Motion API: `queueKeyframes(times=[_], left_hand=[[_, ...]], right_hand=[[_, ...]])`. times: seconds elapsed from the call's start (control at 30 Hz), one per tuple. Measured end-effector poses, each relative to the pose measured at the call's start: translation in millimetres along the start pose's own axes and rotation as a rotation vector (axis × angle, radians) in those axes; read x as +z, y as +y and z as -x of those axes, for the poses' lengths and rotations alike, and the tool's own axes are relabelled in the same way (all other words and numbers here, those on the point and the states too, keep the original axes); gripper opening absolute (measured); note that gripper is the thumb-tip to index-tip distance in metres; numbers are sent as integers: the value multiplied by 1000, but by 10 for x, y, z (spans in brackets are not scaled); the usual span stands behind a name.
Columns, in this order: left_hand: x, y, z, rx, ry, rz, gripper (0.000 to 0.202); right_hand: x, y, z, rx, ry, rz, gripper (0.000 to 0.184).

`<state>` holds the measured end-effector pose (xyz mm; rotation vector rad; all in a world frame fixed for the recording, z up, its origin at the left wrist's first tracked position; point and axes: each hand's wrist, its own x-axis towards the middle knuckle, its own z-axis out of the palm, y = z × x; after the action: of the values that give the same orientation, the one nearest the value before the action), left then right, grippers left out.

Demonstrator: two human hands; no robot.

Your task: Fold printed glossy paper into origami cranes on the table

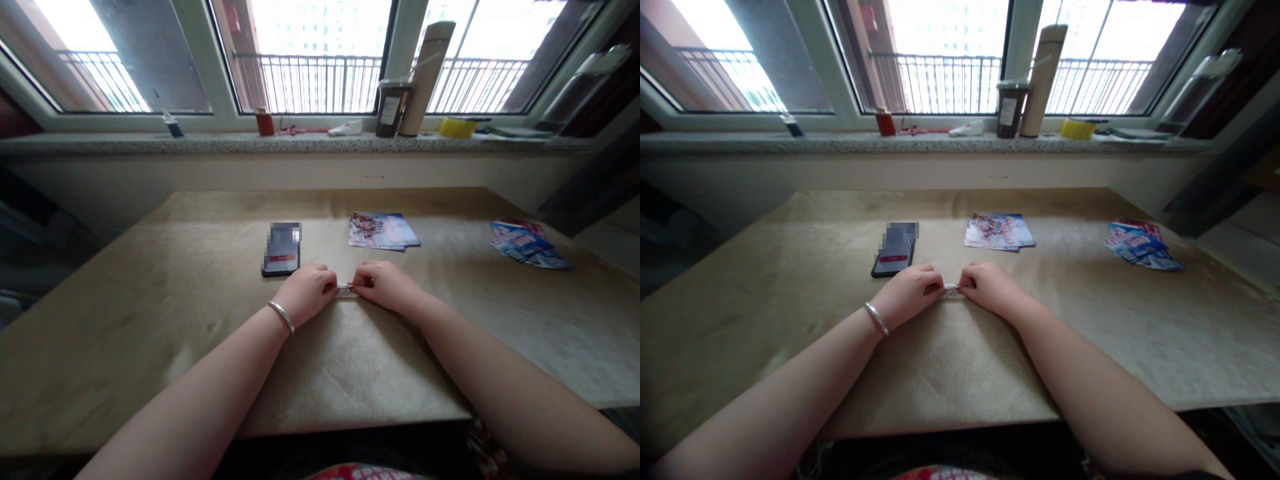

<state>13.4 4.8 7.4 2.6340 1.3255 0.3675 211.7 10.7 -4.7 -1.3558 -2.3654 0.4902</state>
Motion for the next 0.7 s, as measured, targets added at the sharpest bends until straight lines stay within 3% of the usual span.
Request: queueKeyframes(times=[0.5,0.7], left_hand=[[-9,-24,-23,-24,-18,88,9],[-13,-26,-11,-65,21,151,7]], right_hand=[[-146,13,28,35,-77,146,7],[-121,-2,47,23,7,89,10]])
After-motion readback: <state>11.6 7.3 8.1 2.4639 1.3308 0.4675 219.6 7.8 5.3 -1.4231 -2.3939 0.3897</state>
